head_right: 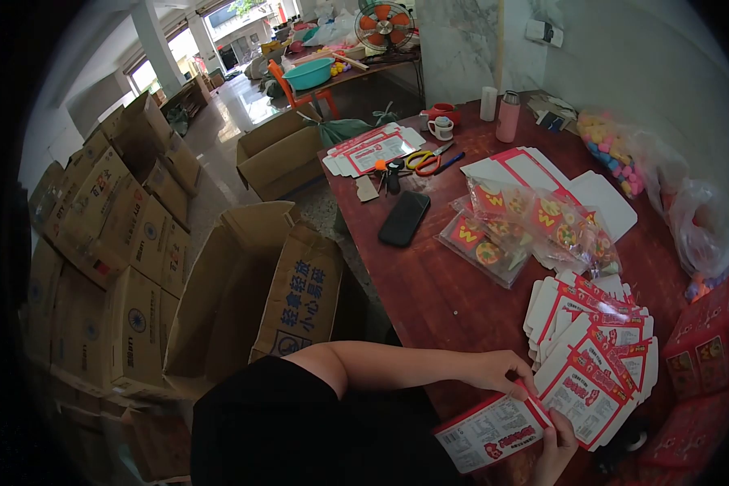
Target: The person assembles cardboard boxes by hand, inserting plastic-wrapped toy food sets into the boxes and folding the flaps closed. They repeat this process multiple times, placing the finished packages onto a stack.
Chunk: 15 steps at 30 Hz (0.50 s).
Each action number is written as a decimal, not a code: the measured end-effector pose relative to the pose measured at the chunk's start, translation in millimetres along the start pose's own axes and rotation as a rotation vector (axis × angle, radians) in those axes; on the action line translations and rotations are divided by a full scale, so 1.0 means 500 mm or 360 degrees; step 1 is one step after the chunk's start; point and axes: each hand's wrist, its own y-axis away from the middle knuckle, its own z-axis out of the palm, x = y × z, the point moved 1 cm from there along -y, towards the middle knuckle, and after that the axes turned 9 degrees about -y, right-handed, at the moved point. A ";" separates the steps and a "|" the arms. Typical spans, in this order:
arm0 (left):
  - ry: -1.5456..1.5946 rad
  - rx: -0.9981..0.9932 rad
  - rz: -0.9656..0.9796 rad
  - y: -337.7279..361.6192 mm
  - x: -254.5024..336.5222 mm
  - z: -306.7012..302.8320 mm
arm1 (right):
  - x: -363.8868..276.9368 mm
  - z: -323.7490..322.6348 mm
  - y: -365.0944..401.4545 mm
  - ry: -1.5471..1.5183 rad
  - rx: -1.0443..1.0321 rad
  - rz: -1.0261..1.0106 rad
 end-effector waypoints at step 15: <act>0.0194 0.0478 0.0151 0.005 -0.067 0.071 | 0.126 -0.139 -0.067 0.0569 -0.0077 -0.0051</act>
